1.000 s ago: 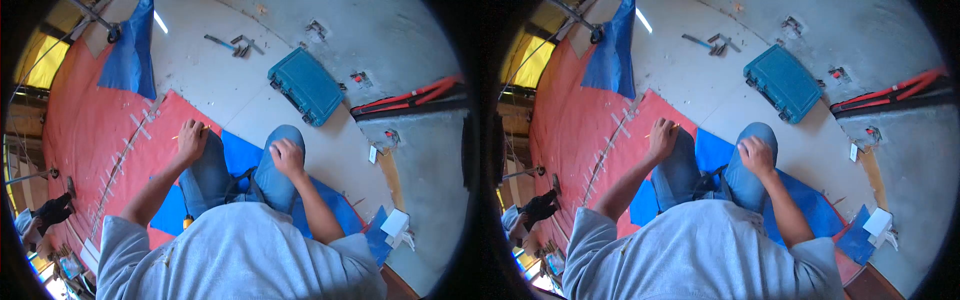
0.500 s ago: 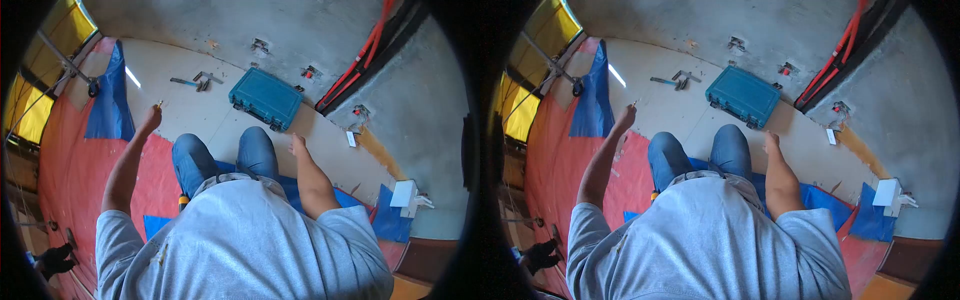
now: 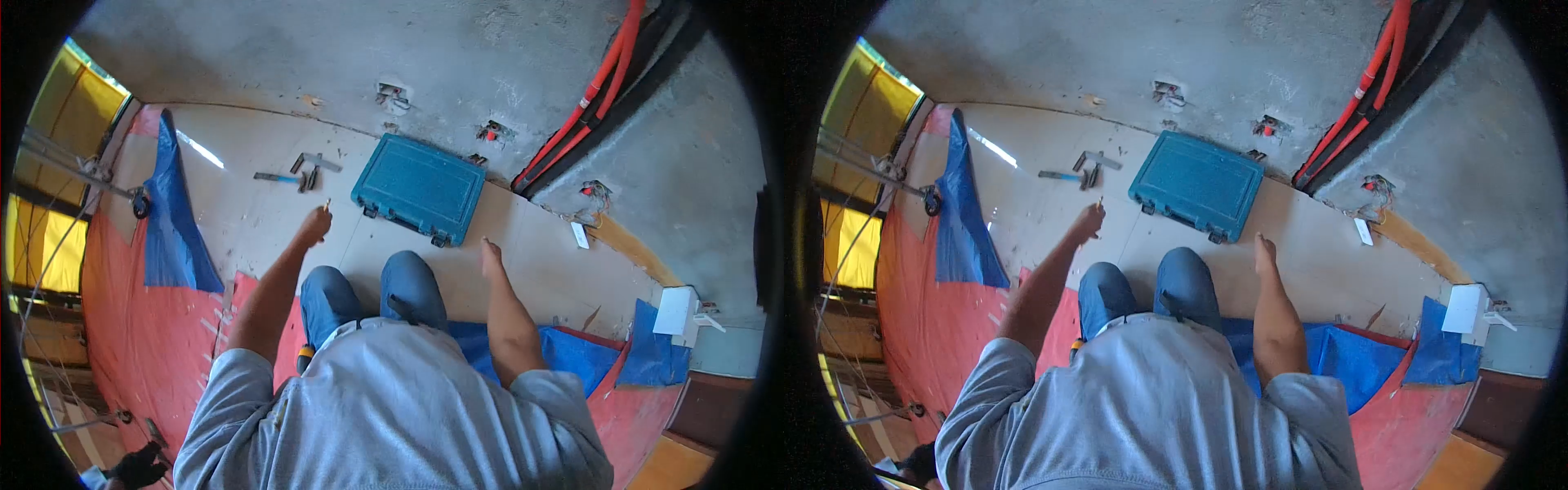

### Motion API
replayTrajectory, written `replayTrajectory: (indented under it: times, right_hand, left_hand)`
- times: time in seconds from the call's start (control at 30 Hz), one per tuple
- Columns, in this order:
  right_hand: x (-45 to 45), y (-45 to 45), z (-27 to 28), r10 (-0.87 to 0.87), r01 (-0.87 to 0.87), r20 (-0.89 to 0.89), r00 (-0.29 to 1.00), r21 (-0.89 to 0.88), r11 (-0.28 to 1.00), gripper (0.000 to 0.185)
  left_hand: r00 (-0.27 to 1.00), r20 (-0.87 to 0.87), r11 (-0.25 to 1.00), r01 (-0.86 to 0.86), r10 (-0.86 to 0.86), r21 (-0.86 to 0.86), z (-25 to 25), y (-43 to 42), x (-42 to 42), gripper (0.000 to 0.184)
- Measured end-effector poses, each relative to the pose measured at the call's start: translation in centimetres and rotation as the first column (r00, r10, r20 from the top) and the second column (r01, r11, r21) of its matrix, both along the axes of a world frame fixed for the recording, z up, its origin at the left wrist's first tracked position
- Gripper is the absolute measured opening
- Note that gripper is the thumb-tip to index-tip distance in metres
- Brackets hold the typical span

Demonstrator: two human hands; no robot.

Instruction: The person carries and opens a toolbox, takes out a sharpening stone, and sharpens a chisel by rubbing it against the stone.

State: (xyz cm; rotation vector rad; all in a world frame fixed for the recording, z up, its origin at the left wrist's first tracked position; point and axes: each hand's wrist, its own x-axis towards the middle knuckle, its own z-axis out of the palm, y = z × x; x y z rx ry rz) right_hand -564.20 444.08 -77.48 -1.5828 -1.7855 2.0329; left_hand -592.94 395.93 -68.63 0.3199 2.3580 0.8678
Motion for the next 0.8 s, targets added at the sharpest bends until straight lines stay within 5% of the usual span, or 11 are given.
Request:
replayTrajectory:
  times: [0.03, 0.1, 0.17, 0.3, 0.4, 0.43, 0.57, 0.63, 0.7, 0.73, 0.8]
  right_hand:
    - [-0.6, 0.0, -1.0, -0.025, 0.025, 0.007, 1.000, 0.030, 0.999, 0.046]
    - [-1.5, 0.1, -4.6, -0.016, 0.013, 0.041, 0.999, 0.081, 0.997, 0.049]
    - [-2.9, -0.1, -5.0, 0.102, -0.106, 0.028, 0.994, 0.205, 0.973, 0.068]
    - [-5.0, -1.4, -6.3, 0.261, -0.267, 0.056, 0.964, 0.200, 0.943, 0.073]
    - [-6.2, -3.4, -0.9, 0.124, -0.138, 0.126, 0.984, 0.108, 0.985, 0.084]
    - [-6.6, -3.7, 0.0, 0.141, -0.152, 0.136, 0.981, 0.075, 0.986, 0.085]
    - [-7.1, -4.2, -0.4, 0.091, -0.092, 0.014, 0.996, 0.181, 0.979, 0.084]
    - [-7.2, -4.5, -1.4, 0.091, -0.109, 0.105, 0.990, 0.183, 0.977, 0.083]
    - [-8.0, -4.8, -1.5, 0.086, -0.120, 0.177, 0.981, 0.188, 0.975, 0.083]
    - [-7.7, -4.9, -0.9, 0.098, -0.122, 0.159, 0.982, 0.150, 0.981, 0.082]
    - [-6.8, -4.9, -0.2, 0.105, -0.124, 0.159, 0.982, 0.112, 0.986, 0.082]
  left_hand:
    - [0.978, -0.135, 0.986, 0.148, -0.158, -0.075, -4.1, 0.0, -1.5, 0.034]
    - [0.983, -0.127, 0.987, 0.123, -0.136, -0.102, -3.1, 2.5, -0.1, 0.037]
    - [0.959, 0.081, 0.962, -0.266, 0.271, -0.067, 0.2, 5.6, -0.7, 0.042]
    - [0.887, 0.330, 0.933, -0.357, 0.324, 0.041, -5.6, 6.5, -5.7, 0.045]
    - [0.962, 0.187, 0.970, -0.222, 0.200, 0.103, -5.9, 9.0, -7.3, 0.038]
    - [0.899, 0.242, 0.913, -0.397, 0.365, 0.094, -7.0, 10.3, -8.0, 0.032]
    - [0.998, 0.034, 0.920, -0.066, 0.057, 0.387, -10.5, 10.6, -10.0, 0.031]
    - [0.890, 0.386, 0.863, -0.380, 0.244, 0.331, -10.5, 12.2, -9.6, 0.031]
    - [0.998, -0.054, 0.884, -0.004, 0.033, 0.468, -11.9, 11.2, -9.0, 0.035]
    - [0.919, 0.351, 0.869, -0.315, 0.179, 0.381, -10.7, 12.2, -8.3, 0.036]
    - [0.911, 0.317, 0.890, -0.355, 0.262, 0.286, -11.3, 12.4, -7.3, 0.037]
